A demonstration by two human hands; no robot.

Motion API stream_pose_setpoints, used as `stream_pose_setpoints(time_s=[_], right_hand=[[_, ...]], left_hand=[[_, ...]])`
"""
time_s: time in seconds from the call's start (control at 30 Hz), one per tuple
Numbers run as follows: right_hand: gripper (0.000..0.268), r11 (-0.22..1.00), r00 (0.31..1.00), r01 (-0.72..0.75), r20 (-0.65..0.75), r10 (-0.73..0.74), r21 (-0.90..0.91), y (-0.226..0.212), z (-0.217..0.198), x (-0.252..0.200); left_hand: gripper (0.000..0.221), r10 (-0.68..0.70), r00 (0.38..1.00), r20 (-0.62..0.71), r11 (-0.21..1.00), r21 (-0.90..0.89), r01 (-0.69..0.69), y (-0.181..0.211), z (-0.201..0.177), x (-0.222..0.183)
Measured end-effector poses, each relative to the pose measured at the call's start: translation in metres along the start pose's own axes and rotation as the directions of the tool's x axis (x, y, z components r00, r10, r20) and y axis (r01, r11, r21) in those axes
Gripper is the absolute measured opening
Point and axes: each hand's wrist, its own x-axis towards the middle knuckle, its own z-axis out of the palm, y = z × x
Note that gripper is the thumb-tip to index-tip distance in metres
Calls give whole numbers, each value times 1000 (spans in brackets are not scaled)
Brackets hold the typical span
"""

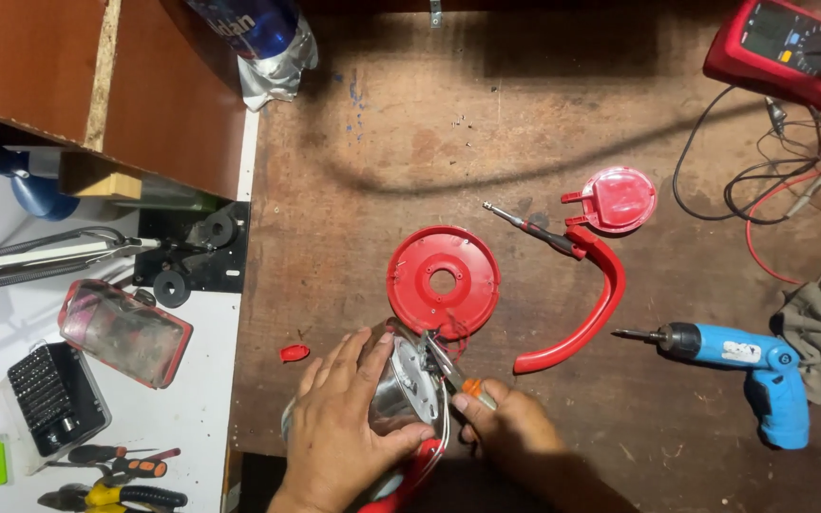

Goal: Disassembling an electric kettle to access internal components using screwdrivers and pliers on a repair bench.

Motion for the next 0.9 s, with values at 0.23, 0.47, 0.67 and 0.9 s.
stream_pose_setpoints(time_s=[0.23,0.47,0.67,0.9], right_hand=[[42,979,982,159,124,-143,-125,-27,-18,-37],[28,949,967,236,145,-209,-207,26,-67,6],[33,945,956,262,187,-226,-195,13,-88,-38],[29,912,837,375,363,-410,165,-3,-48,-33]], left_hand=[[130,-62,998,-21,996,-73,60,-13,6,-3],[123,-212,974,76,963,-153,221,-14,5,1],[113,-432,877,209,824,-303,478,-16,-9,25],[125,-100,989,-108,925,-376,53,-17,-33,-67]])
